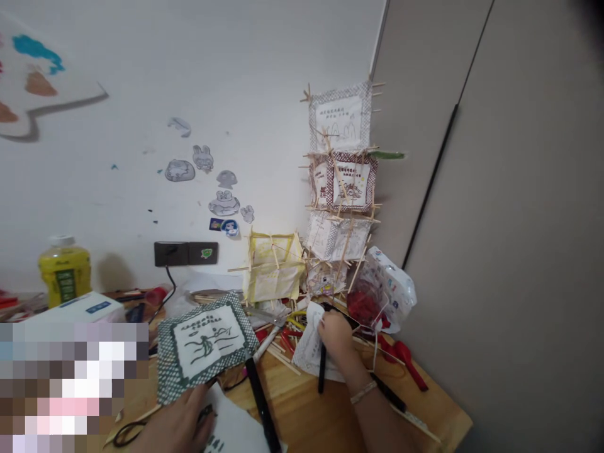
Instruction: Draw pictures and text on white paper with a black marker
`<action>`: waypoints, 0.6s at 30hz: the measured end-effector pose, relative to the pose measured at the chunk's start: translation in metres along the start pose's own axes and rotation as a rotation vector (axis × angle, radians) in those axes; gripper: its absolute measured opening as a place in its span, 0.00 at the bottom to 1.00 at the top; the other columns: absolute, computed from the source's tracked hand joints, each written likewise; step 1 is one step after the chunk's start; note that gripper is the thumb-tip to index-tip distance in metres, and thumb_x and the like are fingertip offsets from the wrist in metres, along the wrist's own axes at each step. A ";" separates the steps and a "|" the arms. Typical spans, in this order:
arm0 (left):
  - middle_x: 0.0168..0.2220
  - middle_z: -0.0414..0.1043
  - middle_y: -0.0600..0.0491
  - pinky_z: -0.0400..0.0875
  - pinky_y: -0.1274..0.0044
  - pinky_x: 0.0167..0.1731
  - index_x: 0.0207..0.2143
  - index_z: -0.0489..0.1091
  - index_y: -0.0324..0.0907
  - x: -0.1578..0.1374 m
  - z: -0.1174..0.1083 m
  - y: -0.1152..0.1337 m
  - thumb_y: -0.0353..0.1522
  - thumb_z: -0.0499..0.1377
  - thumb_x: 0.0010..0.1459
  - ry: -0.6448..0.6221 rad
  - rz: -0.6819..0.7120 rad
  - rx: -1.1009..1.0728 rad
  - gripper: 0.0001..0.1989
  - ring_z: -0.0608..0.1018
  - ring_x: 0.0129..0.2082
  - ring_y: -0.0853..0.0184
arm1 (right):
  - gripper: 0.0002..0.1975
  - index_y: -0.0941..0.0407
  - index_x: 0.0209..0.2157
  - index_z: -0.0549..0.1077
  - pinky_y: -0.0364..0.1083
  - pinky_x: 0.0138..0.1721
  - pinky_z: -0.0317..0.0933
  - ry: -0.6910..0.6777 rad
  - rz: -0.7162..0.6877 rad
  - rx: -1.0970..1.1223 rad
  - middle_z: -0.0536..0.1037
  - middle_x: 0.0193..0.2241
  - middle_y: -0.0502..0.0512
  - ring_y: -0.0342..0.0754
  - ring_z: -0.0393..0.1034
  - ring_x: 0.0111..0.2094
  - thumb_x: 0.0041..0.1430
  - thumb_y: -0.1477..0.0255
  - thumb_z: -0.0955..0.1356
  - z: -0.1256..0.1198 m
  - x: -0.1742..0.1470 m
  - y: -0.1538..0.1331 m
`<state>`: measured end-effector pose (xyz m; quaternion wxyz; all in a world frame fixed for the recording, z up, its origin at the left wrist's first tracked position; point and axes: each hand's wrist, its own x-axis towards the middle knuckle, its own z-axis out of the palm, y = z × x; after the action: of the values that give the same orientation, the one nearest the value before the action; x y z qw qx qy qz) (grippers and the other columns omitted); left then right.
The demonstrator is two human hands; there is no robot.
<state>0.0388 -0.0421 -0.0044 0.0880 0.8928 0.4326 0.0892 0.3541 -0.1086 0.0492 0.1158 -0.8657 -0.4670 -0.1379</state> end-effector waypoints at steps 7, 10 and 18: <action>0.43 0.74 0.42 0.66 0.66 0.47 0.42 0.65 0.42 0.001 0.002 -0.001 0.35 0.41 0.58 -0.003 0.005 0.033 0.16 0.76 0.46 0.55 | 0.10 0.63 0.31 0.80 0.46 0.36 0.60 -0.035 -0.162 0.010 0.81 0.33 0.66 0.54 0.74 0.37 0.55 0.77 0.66 0.005 -0.011 -0.025; 0.44 0.73 0.40 0.66 0.65 0.46 0.43 0.64 0.41 0.001 0.000 0.001 0.34 0.40 0.59 -0.013 0.010 0.026 0.17 0.76 0.45 0.54 | 0.12 0.60 0.30 0.80 0.46 0.39 0.60 -0.011 -0.172 0.026 0.81 0.33 0.62 0.53 0.73 0.38 0.59 0.71 0.65 -0.002 -0.010 -0.016; 0.45 0.73 0.39 0.67 0.64 0.44 0.48 0.63 0.38 -0.003 -0.003 0.002 0.33 0.40 0.60 -0.002 0.048 0.013 0.19 0.76 0.44 0.53 | 0.18 0.63 0.44 0.75 0.59 0.49 0.53 0.094 0.085 -0.013 0.78 0.41 0.71 0.63 0.68 0.47 0.64 0.65 0.62 0.002 -0.005 0.006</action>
<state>0.0377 -0.0451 -0.0018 0.0806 0.9036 0.4115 0.0876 0.3567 -0.1153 0.0447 0.1378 -0.8780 -0.4231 -0.1765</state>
